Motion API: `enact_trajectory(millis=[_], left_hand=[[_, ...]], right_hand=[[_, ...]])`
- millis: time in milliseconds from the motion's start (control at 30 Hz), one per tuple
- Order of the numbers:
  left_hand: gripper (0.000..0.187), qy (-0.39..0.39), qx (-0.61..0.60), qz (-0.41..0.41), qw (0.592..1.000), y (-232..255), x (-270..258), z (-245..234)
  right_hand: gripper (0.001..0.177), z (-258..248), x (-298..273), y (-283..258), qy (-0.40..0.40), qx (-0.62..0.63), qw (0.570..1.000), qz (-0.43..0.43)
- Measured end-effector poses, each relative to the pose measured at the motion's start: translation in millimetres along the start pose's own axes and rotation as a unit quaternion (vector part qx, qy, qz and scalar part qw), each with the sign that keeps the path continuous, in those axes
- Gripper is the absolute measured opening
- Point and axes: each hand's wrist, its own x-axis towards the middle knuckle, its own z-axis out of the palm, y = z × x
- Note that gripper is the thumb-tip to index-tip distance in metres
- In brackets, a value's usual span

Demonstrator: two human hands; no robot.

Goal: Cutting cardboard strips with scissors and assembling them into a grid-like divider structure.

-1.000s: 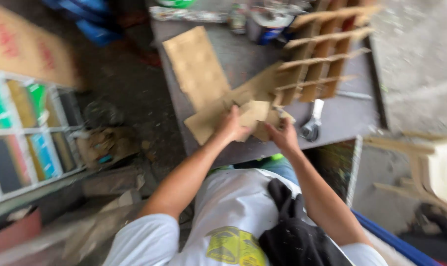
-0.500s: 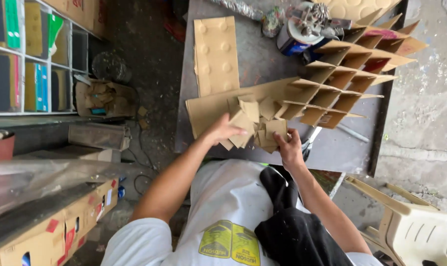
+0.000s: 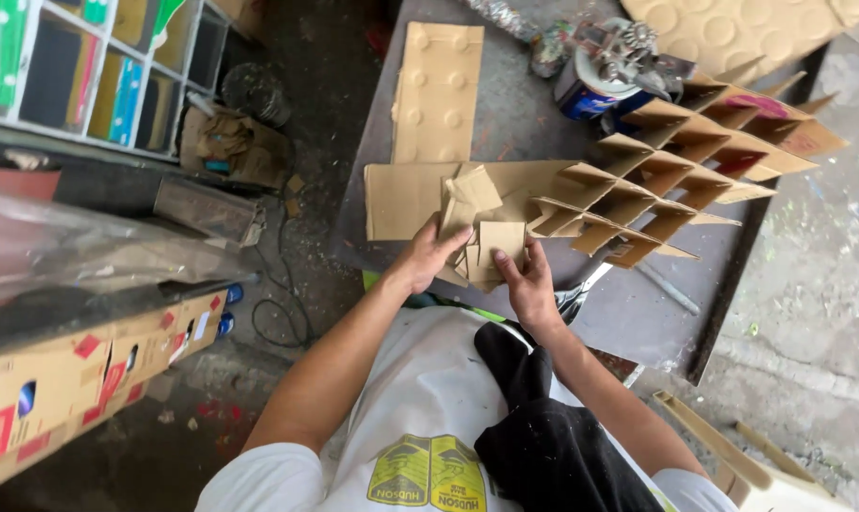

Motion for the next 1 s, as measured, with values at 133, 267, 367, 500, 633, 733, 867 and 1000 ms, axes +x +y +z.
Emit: enact_trajectory(millis=[133,267,367,500,633,733,867,1000], left_hand=[[0.070,0.031,0.000,0.034,0.999,-6,-14,-12],[0.080,0.053,0.005,0.065,0.996,-15,-17,-41],[0.080,0.103,-0.059,0.070,0.990,-7,-29,-68],[0.086,0.178,-0.162,0.056,0.969,12,-30,-136],[0.087,0.284,-0.225,0.060,0.930,17,-6,-245],[0.066,0.314,-0.319,0.019,0.894,19,30,-353],[0.076,0.379,-0.318,-0.044,0.868,40,77,-477],[0.088,0.417,-0.255,-0.170,0.856,30,121,-585]], right_hand=[[0.039,5,12,18,-0.042,-0.105,0.993,-0.017],[0.044,33,14,9,-0.078,-0.190,0.978,-0.042],[0.048,67,14,2,-0.120,-0.209,0.970,-0.019],[0.049,92,30,18,-0.095,-0.217,0.972,-0.009],[0.038,124,42,21,-0.030,-0.214,0.975,0.039],[0.043,134,52,32,0.007,-0.253,0.963,0.087],[0.043,167,50,20,0.039,-0.312,0.940,0.133],[0.036,201,33,4,0.073,-0.352,0.920,0.156]])
